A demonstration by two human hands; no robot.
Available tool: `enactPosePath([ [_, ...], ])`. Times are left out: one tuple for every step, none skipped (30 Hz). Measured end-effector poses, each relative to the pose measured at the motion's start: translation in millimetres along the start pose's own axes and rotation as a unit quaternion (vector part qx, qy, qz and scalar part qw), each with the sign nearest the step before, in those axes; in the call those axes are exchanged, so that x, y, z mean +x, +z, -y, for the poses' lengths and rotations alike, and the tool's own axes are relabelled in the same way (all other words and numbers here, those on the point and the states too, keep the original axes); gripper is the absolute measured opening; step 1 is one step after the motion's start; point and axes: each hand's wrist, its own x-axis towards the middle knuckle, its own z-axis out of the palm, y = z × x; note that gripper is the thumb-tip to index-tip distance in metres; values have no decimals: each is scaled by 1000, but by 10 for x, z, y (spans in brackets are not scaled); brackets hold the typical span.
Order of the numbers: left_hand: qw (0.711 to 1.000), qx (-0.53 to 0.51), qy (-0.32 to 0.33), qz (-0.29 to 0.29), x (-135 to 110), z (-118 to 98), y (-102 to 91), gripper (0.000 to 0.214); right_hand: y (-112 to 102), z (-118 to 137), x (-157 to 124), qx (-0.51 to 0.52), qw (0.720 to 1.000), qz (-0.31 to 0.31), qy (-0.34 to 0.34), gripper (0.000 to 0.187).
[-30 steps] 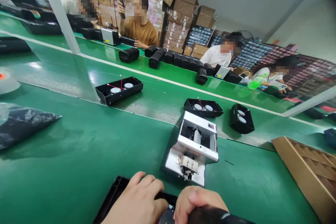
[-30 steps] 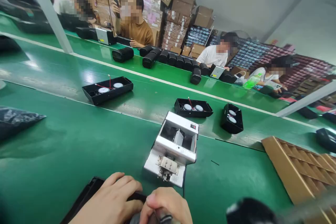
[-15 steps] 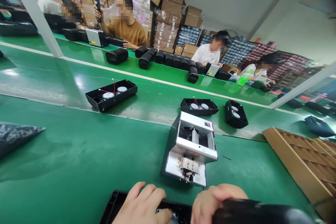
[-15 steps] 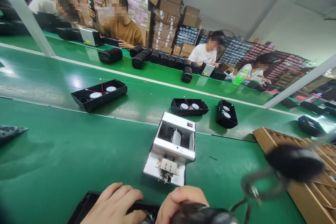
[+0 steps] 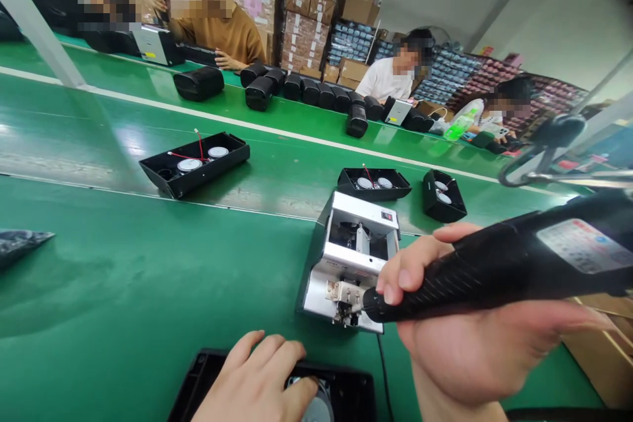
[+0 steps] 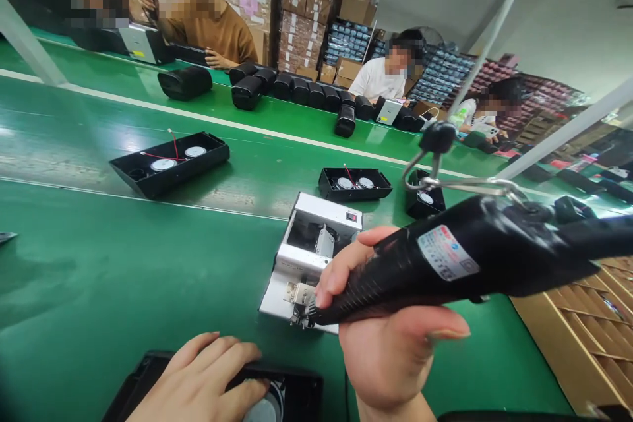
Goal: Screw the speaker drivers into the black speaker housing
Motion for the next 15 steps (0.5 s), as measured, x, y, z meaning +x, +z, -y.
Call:
enactPosePath([
  [1000, -4, -8, 4, 3, -3, -3, 9, 1, -15, -9, 3, 1000, -4, 8, 69],
  [1000, -8, -15, 7, 4, -5, -5, 8, 8, -21, -16, 7, 1000, -8, 15, 69],
  [1000, -9, -20, 11, 4, -4, -7, 8, 18, -22, -20, 8, 1000, -11, 21, 70],
  [1000, -9, -21, 15, 3, -3, -10, 8, 30, -19, -22, 6, 1000, -13, 28, 71],
  [1000, -8, -21, 17, 2, -3, -14, 8, 41, -14, -23, 2, 999, -14, 31, 73],
  [1000, -8, -19, 18, 2, -4, -20, 7, 48, -8, -24, -3, 999, -15, 31, 73],
  [1000, -9, -16, 17, 4, -7, -29, 7, 51, -4, -26, -9, 999, -16, 30, 73],
  [1000, -11, -15, 16, 9, -12, -40, 8, 52, -2, -28, -14, 999, -17, 25, 72],
  [1000, -12, -14, 14, 16, -18, -52, 8, 50, -1, -31, -17, 999, -17, 20, 71],
  [1000, -13, -14, 12, 24, -25, -64, 9, 49, -2, -35, -20, 999, -14, 20, 71],
  [1000, -16, -15, 11, 34, -32, -75, 10, 49, -5, -38, -21, 999, -11, 21, 72],
  [1000, -18, -16, 11, 42, -38, -82, 11, 51, -7, -41, -22, 999, -8, 25, 73],
  [1000, -21, -16, 12, 48, -43, -86, 11, 57, -9, -42, -20, 999, -6, 26, 73],
  [999, -23, -17, 13, 50, -46, -87, 10, 66, -10, -43, -17, 1000, -6, 25, 72],
  [999, -24, -18, 13, 49, -46, -84, 10, 77, -8, -44, -15, 1000, -7, 21, 71],
])
